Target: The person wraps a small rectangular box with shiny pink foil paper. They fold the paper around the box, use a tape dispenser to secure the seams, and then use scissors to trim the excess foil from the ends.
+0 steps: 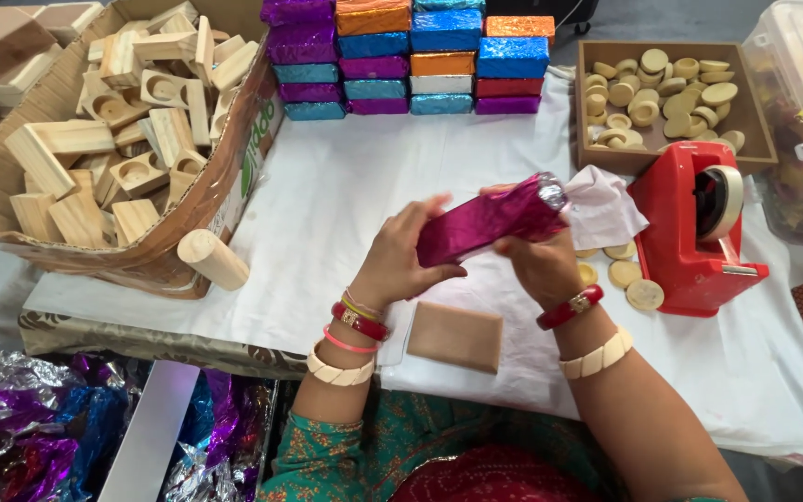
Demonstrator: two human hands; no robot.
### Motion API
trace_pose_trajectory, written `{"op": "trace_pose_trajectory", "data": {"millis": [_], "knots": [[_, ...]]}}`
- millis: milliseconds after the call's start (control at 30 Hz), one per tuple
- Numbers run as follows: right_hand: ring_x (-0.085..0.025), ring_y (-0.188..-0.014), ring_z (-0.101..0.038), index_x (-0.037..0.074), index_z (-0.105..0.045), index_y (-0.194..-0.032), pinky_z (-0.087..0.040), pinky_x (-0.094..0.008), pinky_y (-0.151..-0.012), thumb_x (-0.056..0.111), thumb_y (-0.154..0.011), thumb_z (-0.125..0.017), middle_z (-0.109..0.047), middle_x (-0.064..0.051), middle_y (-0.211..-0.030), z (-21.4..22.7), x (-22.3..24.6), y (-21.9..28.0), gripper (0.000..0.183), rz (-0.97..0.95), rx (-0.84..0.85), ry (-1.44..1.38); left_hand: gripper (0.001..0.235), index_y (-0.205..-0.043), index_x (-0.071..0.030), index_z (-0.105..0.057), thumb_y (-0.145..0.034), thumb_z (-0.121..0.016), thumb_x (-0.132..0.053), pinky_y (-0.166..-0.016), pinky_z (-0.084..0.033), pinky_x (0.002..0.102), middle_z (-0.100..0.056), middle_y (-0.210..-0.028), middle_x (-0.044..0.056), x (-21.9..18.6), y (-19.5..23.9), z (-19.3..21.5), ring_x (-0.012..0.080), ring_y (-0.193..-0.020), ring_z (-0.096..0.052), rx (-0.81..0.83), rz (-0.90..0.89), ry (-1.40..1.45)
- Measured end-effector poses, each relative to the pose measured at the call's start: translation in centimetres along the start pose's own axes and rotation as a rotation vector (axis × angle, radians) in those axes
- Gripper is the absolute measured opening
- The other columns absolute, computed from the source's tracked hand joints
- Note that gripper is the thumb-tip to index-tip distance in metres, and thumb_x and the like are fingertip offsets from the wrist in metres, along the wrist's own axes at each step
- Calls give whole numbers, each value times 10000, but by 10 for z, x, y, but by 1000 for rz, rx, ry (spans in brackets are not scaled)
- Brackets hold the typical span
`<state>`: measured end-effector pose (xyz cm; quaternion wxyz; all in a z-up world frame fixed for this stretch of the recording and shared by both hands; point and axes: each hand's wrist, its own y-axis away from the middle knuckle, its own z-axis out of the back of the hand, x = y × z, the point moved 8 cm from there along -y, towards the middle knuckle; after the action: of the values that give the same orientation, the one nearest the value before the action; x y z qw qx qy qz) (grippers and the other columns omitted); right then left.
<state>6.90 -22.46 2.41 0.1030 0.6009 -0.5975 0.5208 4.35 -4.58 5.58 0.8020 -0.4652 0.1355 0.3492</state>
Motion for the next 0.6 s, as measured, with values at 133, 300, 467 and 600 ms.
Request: {"op": "trace_pose_trajectory", "data": {"millis": [133,300,467,600], "knots": [[-247,-1228,-649,22,-669,-1291,-519,-417,-1094,114,-916,-810,-677,-139,-1329,31,-15,-1,412,-42,-45,-234,760,-1352,-80,-587,-723,-935,-326,-898,-585,375,-658,-1198,121,8,4,-8,286,-1055,-701,72,13,27],[-285,-1211,-629,105,-666,-1178,-506,-413,-1109,158,-1124,-733,-696,-121,-1191,115,-25,8,101,142,-270,-593,649,-1236,-69,-617,-705,-908,-301,-841,-585,374,-661,-1109,111,25,7,-20,283,-971,-705,146,103,-20],[-252,-1103,-693,114,-678,-1147,-554,-416,-995,159,-887,-720,-732,-86,-1152,33,39,-12,267,59,-395,-420,594,-1219,-95,-628,-721,-892,-281,-841,-585,372,-666,-1113,92,24,5,-9,279,-975,-706,50,79,-82],[-122,-974,-694,175,-639,-1225,-584,-296,-886,53,-899,-668,-719,35,-1114,16,17,-9,350,-222,-398,82,519,-1183,-120,-624,-745,-861,-268,-804,-559,398,-657,-1085,68,14,2,-4,283,-935,-691,-49,13,-255]]}}
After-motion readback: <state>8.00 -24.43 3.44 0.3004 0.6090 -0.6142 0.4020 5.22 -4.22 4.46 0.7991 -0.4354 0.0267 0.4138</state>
